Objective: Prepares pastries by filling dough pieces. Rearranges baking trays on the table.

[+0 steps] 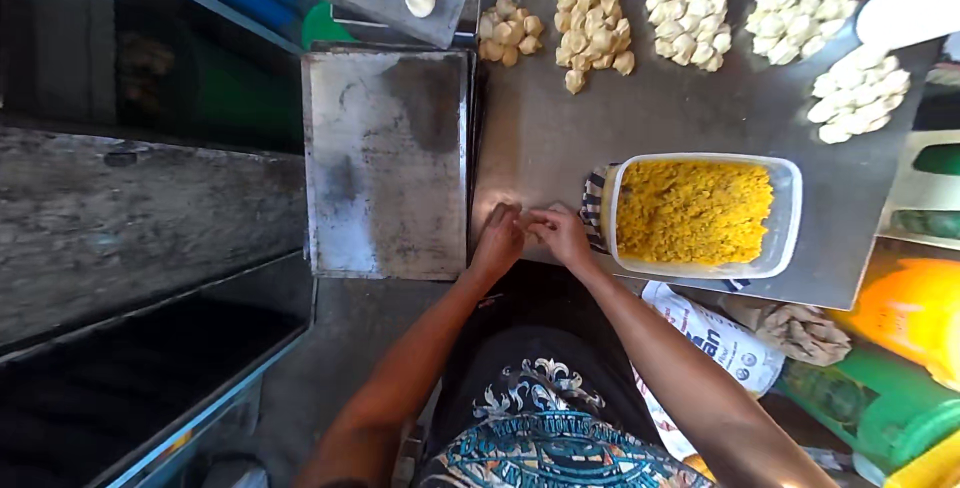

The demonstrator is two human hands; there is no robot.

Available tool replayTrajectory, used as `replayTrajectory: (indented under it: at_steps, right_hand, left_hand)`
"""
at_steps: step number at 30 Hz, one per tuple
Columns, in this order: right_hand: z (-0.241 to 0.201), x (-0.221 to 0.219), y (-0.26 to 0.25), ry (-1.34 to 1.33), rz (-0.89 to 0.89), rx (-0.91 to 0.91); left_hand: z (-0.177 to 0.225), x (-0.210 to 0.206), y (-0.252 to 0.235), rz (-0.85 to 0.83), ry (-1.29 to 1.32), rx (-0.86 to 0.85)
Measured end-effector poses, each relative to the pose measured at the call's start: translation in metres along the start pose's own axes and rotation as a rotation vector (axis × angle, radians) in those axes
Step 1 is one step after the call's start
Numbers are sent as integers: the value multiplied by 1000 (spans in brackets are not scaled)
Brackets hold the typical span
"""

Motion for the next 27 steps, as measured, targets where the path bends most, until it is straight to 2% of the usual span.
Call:
replayTrajectory:
  at_steps: [4,7,10,12,14,16,17,19,20,23,25,27]
  right_hand:
    - [1,-5,-3,-4,-28,23]
    - [-8,-6,-13,223,-29,55]
    - [-22,-11,-14,480,0,94]
    - [-26,-15,-10,570,-58,146]
    - [-36,-13,-16,569,-205,72]
    - [-73,-7,-25,523,-257,69]
    - [-107,-8,-30,467,-233,141]
    - [-184,-25,-46,333,-125,386]
    - [-221,-40,-60,288,-79,516]
    - [-305,-104,-129,287,-52,828]
    - [-339,-146,-181,347,1,915]
    - [-358,-179,-217,436,79,950]
  left_hand:
    - [1,-2,-3,100,32,35]
    - [-1,-8,-5,153,13,50]
    - [3,-10,-6,137,30,150]
    - [9,1,3,114,80,191]
    - [16,34,28,154,162,194]
    - [12,77,61,309,222,134]
    - [3,99,76,404,212,102]
    - [-25,135,97,548,80,87]
    - [-40,148,99,559,-12,101]
    - [-78,168,91,372,-280,131]
    - [-91,172,87,216,-385,167]
    - [-99,170,87,137,-431,166]
Point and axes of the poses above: each hand's wrist, its own y-axis away from the middle knuckle, its own x-axis out of the back of the hand, z = x × y, the point moved 5 cm from there along -y, towards the middle knuckle, and after that the axes turned 3 degrees about -z, right-handed, at the moved point
